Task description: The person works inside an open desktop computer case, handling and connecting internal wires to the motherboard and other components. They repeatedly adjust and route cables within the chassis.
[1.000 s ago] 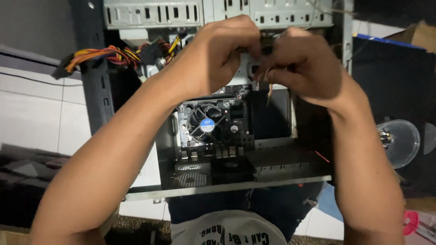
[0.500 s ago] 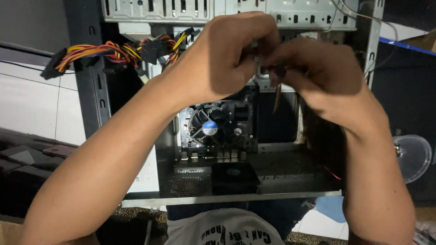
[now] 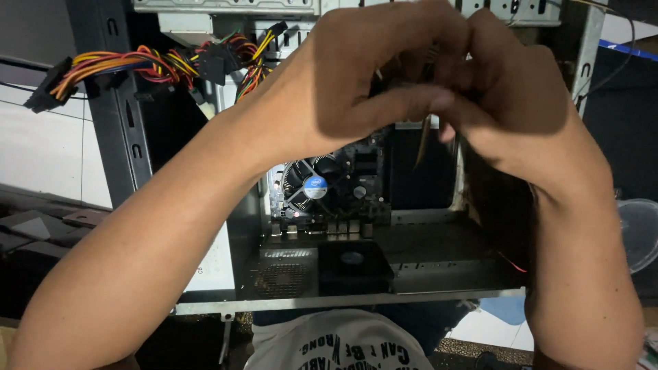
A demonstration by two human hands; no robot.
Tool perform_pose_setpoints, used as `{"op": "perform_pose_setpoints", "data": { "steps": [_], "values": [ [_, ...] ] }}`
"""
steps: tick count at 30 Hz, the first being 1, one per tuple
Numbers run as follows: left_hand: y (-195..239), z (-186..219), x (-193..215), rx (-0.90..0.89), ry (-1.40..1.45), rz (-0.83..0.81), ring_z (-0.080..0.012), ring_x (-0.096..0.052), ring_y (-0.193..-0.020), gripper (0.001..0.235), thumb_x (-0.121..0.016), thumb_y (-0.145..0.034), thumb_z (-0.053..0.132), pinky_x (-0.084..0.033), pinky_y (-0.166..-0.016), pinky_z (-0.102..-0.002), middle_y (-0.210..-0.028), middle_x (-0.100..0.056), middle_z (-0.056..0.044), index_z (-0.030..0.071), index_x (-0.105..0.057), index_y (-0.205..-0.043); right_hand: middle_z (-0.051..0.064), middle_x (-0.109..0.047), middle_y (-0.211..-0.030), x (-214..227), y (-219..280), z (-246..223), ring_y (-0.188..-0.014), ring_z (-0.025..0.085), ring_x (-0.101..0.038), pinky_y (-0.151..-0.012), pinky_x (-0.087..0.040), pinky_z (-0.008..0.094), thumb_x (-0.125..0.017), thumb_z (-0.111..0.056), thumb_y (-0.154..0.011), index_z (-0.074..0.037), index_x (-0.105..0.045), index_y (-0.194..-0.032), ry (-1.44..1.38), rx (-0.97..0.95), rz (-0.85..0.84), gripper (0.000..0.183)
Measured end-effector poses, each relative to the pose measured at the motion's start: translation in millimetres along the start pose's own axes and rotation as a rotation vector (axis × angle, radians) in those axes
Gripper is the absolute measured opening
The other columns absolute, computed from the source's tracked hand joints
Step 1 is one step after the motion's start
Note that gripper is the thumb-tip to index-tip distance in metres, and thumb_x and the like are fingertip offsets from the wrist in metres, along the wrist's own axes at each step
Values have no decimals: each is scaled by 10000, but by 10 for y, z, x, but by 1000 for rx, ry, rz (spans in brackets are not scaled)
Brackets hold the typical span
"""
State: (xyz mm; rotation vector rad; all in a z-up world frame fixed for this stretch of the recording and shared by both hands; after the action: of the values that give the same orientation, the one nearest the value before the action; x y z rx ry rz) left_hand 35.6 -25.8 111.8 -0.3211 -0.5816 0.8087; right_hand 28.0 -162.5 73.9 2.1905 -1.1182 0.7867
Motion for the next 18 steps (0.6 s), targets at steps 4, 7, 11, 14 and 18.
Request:
{"op": "perform_pose_setpoints", "data": {
  "steps": [4, 7, 11, 14, 18],
  "values": [
    [9, -28, -15, -54, 8, 15, -215, -568, -776, 239, -694, -1076, 196, -457, -677, -339, -916, -620, -129, -20, -600, -1117, 225, -638, -1147, -16, -10, 44, -1009, 445, -668, -823, -626, 590, -558, -89, -1045, -32, -444, -1311, -12, 46, -1, 296],
    [29, -102, -38, -39, -72, 3, -241, -534, -759, 177, -728, -1039, 90, -385, -664, -373, -874, -571, -115, 21, -565, -1022, 179, -703, -825, 3, -22, 105, -715, 262, -739, -615, -561, 418, -624, 14, -1022, -14, -471, -1133, -87, -72, 9, 191],
    [52, -168, -20, -20, -67, 30, -265, -592, -789, 89, -658, -1055, 45, -399, -681, -375, -872, -617, -131, -2, -620, -991, 188, -697, -1023, -22, 2, 72, -859, 284, -745, -706, -682, 444, -607, -36, -1049, -39, -453, -1221, -88, 6, -39, 230],
    [63, -223, 3, 53, -54, 57, -191, -564, -684, 126, -689, -1032, 65, -380, -628, -346, -763, -606, -74, 29, -630, -927, 182, -702, -959, -18, -7, 101, -792, 234, -732, -676, -648, 359, -644, -21, -1033, 2, -491, -1141, -178, 38, -37, 188],
    [-16, -138, 78, 217, 200, 69, -121, -687, -674, 32, -715, -961, 21, -564, -605, -257, -798, -736, -90, -3, -707, -982, 141, -631, -714, 135, -7, 180, -546, 118, -549, -504, -424, 228, -706, -7, -993, 45, -580, -972, -466, 101, 122, 138]
  ]
}}
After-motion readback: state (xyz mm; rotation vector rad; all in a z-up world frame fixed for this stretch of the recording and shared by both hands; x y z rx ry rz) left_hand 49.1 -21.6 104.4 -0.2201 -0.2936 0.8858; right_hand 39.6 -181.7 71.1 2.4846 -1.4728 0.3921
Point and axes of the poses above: each hand's wrist, its own y-axis away from the middle knuckle, its own x-axis out of the back of the hand, z = x × y, the point moved 8 cm from there along -y, towards the middle knuckle
